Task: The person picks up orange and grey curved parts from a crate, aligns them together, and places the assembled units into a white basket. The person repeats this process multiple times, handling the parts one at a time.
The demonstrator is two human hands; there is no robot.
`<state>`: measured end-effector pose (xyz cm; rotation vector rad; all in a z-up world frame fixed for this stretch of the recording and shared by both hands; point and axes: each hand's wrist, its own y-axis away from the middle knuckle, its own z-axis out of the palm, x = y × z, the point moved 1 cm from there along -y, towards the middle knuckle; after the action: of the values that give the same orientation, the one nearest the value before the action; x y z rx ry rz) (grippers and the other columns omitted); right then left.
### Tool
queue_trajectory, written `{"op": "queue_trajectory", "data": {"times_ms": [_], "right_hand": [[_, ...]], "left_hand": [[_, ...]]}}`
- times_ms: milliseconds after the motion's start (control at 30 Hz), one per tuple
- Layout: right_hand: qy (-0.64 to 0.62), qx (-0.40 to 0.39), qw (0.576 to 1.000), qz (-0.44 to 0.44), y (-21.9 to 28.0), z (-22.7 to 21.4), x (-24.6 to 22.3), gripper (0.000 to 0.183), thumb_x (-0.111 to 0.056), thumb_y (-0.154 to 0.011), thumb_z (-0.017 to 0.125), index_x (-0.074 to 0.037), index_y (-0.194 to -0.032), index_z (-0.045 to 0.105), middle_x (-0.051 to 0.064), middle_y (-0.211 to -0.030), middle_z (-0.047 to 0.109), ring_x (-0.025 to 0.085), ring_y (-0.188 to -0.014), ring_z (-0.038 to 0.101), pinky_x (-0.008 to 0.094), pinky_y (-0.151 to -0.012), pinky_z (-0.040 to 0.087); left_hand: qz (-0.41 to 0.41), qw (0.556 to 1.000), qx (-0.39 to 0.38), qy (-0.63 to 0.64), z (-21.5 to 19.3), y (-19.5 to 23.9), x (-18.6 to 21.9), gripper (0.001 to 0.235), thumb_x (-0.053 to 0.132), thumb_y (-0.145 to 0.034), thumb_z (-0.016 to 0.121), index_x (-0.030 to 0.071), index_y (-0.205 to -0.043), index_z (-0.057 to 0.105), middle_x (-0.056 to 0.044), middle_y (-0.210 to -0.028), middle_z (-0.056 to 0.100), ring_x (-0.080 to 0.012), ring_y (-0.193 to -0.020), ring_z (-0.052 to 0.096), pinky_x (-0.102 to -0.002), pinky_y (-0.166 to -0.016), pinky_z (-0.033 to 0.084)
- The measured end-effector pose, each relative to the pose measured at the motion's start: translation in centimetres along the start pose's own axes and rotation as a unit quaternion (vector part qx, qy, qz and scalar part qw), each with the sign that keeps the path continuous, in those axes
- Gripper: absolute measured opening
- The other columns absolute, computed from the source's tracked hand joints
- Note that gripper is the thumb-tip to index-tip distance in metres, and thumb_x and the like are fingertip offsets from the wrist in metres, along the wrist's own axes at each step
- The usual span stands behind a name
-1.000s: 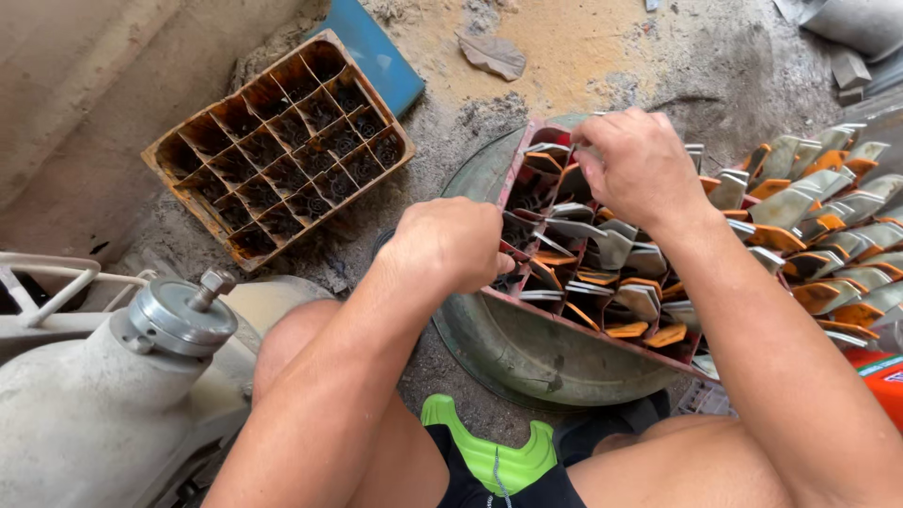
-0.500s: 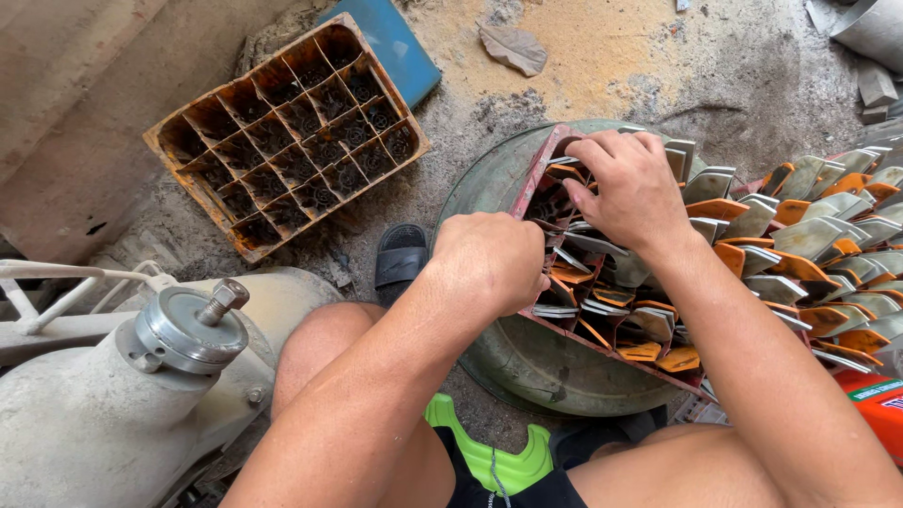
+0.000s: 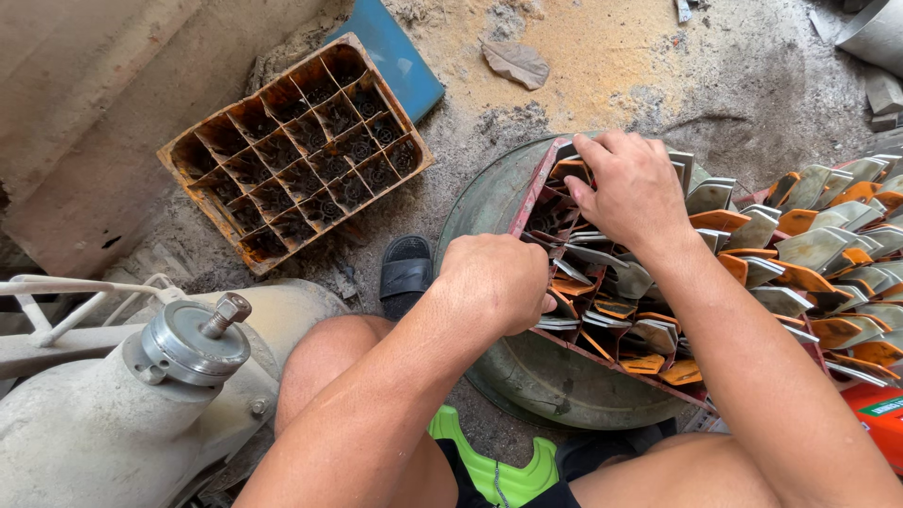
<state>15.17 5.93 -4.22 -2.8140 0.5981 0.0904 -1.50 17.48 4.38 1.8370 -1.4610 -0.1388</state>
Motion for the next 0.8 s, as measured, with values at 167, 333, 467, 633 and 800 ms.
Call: {"op": "queue_trajectory", "data": {"times_ms": [167, 333, 467, 633, 800], "right_hand": [[-0.049, -0.031, 0.998, 0.019, 0.1, 0.6, 0.4, 0.052, -0.018, -0.087, 0.078, 0.0, -0.134, 0.063, 0.017, -0.109, 0.066, 0.037, -0.104, 0.065, 0.046, -0.089, 0.054], [-0.099, -0.061, 0.991, 0.06, -0.1, 0.5, 0.6, 0.048, -0.015, -0.087, 0.075, -0.006, -0.131, 0.059, 0.021, -0.095, 0.069, 0.041, -0.092, 0.068, 0.051, -0.081, 0.054], [-0.114, -0.042, 0.988, 0.099, -0.3, 1.0, 0.2, 0.031, -0.012, -0.088, 0.072, -0.005, -0.111, 0.053, 0.021, -0.087, 0.069, 0.044, -0.088, 0.068, 0.055, -0.077, 0.053], [-0.109, -0.041, 0.99, 0.08, -0.2, 1.8, 0.6, 0.025, -0.009, -0.092, 0.067, -0.008, -0.112, 0.052, 0.02, -0.092, 0.07, 0.043, -0.09, 0.068, 0.055, -0.077, 0.052], [-0.1, -0.039, 0.994, -0.024, -0.2, 1.6, 0.9, 0.039, -0.006, -0.086, 0.067, -0.014, -0.124, 0.064, 0.016, -0.097, 0.071, 0.038, -0.091, 0.068, 0.05, -0.075, 0.055]], "left_hand": [[0.007, 1.0, 0.004, -0.002, 0.4, -0.6, 0.1, 0.041, 0.047, -0.088, 0.074, 0.01, -0.106, 0.076, -0.012, -0.106, 0.076, -0.0303, -0.105, 0.072, -0.044, -0.088, 0.057], [-0.03, 0.999, 0.003, -0.013, -1.5, -2.5, -1.1, 0.046, 0.051, -0.088, 0.073, 0.012, -0.112, 0.076, -0.011, -0.112, 0.076, -0.0306, -0.11, 0.071, -0.044, -0.093, 0.056], [-0.059, 0.998, -0.01, -0.014, -2.2, -4.0, -1.5, 0.05, 0.052, -0.09, 0.071, 0.011, -0.119, 0.073, -0.011, -0.121, 0.073, -0.0312, -0.116, 0.068, -0.046, -0.096, 0.055], [-0.05, 0.998, -0.024, -0.016, -1.7, -4.6, -1.0, 0.052, 0.053, -0.092, 0.07, 0.01, -0.121, 0.073, -0.012, -0.124, 0.072, -0.0316, -0.119, 0.067, -0.046, -0.099, 0.054], [-0.045, 0.999, -0.021, -0.012, -1.8, -4.7, -1.1, 0.052, 0.053, -0.091, 0.07, 0.011, -0.121, 0.072, -0.011, -0.123, 0.072, -0.0309, -0.119, 0.066, -0.047, -0.099, 0.054]]}}
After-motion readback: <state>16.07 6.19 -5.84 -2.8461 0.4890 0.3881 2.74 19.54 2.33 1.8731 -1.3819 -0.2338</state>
